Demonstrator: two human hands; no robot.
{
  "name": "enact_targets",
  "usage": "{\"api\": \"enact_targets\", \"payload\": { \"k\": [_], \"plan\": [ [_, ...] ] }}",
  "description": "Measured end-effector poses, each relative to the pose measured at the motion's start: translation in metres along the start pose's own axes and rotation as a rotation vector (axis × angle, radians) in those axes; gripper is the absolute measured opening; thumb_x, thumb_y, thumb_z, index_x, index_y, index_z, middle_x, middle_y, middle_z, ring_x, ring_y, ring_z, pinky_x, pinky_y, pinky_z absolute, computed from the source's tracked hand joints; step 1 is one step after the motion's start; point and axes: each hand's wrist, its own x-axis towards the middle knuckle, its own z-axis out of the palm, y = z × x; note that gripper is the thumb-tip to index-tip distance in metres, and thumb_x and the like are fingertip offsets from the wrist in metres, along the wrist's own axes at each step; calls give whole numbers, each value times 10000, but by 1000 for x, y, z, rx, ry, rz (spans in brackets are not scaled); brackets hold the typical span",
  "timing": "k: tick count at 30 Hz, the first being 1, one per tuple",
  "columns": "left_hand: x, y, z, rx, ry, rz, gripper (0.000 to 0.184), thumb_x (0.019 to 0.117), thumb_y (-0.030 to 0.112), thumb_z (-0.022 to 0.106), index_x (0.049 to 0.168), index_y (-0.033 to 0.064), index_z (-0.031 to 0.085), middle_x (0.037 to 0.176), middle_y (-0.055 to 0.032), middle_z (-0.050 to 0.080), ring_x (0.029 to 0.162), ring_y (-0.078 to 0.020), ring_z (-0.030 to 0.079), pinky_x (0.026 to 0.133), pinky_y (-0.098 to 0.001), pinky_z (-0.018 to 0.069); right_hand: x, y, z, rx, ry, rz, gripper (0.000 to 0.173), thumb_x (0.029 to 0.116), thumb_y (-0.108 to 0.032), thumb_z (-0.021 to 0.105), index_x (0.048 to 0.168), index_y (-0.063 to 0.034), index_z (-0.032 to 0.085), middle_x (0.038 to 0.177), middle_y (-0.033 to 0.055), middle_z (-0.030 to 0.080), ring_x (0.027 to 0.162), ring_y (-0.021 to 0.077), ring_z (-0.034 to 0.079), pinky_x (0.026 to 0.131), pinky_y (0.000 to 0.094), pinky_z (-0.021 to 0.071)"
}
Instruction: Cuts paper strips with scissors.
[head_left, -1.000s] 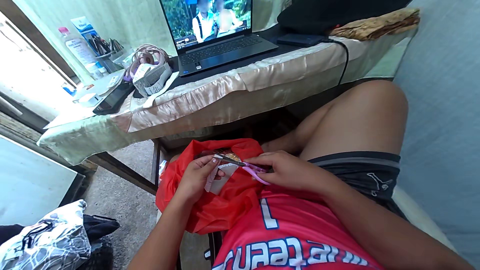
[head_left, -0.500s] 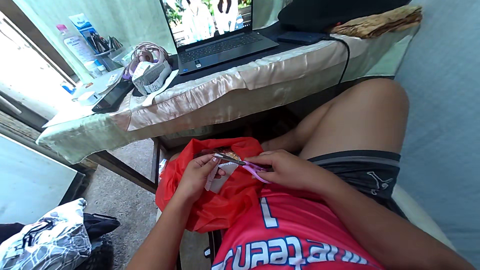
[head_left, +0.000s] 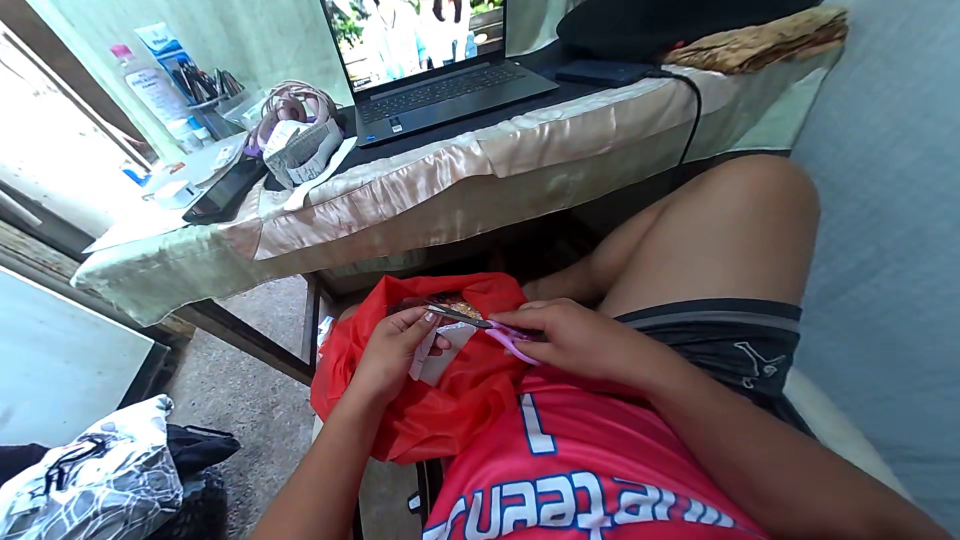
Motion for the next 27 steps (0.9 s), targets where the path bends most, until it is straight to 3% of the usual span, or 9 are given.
{"api": "enact_targets", "payload": {
  "k": [5, 13, 19, 24, 27],
  "plan": [
    [0, 1, 1, 1, -8, 3, 294, 1094, 147, 473, 1203, -39, 673, 1124, -153, 739, 814, -183, 726, 758, -318, 611, 0, 1, 0, 12, 26, 3, 361, 1028, -251, 598, 1373, -172, 666, 1205, 35, 723, 1098, 118, 676, 1011, 346, 529],
    [-1, 0, 0, -29, 2, 10, 274, 1091, 140, 478, 1164, -34, 675, 974, -138, 729, 782, -187, 713, 752, -338, 618, -1, -4, 0, -16, -3, -1, 419, 1010, -314, 606, 1411, -198, 634, 1179, 48, 708, 1064, 140, 660, 974, 356, 528],
    [-1, 2, 1, -30, -7, -8, 301, 1098, 155, 465, 1213, -35, 669, 1127, -159, 736, 792, -179, 720, 745, -313, 610, 0, -2, 1, -41, 29, -1, 371, 1033, -250, 576, 1389, -179, 654, 1218, 54, 716, 1115, 159, 674, 1013, 381, 527],
    [0, -1, 0, -50, 1, 13, 272, 1092, 139, 474, 1156, -37, 671, 995, -144, 729, 775, -188, 708, 745, -338, 614, 0, -2, 1, -6, 15, -16, 429, 1010, -339, 611, 1415, -197, 630, 1169, 41, 706, 1044, 126, 658, 956, 339, 534],
    [0, -1, 0, -57, 11, 10, 271, 1091, 137, 477, 1173, -38, 667, 976, -140, 725, 772, -188, 706, 743, -338, 614, 1, -4, 2, -47, 9, 0, 433, 1010, -326, 593, 1426, -210, 621, 1152, 52, 702, 1032, 155, 654, 940, 375, 534]
  ]
}}
